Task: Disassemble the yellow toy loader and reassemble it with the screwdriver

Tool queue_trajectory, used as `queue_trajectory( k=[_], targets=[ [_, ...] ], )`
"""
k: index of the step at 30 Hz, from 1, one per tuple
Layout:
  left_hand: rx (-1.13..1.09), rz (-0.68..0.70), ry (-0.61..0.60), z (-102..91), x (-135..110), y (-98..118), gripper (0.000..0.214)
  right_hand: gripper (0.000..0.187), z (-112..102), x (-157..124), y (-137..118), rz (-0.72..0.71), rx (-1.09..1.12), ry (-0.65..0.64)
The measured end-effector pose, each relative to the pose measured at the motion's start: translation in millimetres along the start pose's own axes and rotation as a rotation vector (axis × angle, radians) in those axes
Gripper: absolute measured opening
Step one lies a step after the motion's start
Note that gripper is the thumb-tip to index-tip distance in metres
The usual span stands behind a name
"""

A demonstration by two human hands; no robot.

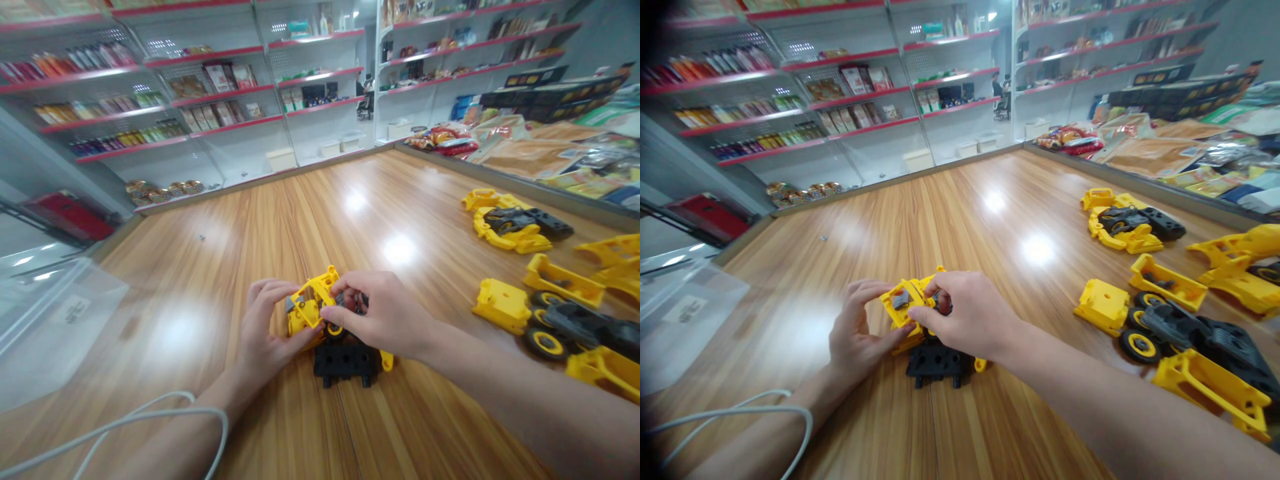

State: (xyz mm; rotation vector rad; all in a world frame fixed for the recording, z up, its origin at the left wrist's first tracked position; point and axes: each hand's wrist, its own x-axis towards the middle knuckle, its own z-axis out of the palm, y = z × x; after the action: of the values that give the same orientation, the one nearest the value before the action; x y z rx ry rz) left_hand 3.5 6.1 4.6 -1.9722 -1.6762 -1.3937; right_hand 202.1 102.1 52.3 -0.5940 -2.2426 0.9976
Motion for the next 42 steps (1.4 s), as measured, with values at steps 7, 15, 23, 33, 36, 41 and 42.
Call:
queue_trajectory(
  k=[7,15,23,33,36,41,42],
  targets=[
    [-0.03,0.024,0.006,-0.1,1.4,4.7,0.055,0.017,0.5,0.7,-1.6,0.018,0.044,-0.017],
    [0.006,-0.345,0.042,2.8,0.6,-3.1,0.025,0.023,-8.1,3.6,2.4,0.063,-0.077,0.193],
    [0.048,-0.386,-0.06,1.0,0.1,-3.9,0.026,0.024,-8.0,4.0,4.1,0.094,-0.183,0.154],
    [0.009,-0.459,-0.084,5.1,-0.5,-7.9,0.024,0.024,-6.0,0.8,3.9,0.126,-0.211,0.016],
    [-0.008,-0.471,-0.094,5.8,-1.4,-8.8,0.022,0.023,-5.3,1.3,4.1,0.145,-0.213,0.003],
    [-0.02,-0.468,-0.1,4.5,-0.6,-8.3,0.031,0.022,-3.1,1.9,5.9,0.169,-0.213,-0.009],
    [-0.021,-0.468,-0.109,4.1,-0.4,-8.3,0.032,0.022,-2.6,1.9,6.3,0.17,-0.21,-0.008]
  ],
)
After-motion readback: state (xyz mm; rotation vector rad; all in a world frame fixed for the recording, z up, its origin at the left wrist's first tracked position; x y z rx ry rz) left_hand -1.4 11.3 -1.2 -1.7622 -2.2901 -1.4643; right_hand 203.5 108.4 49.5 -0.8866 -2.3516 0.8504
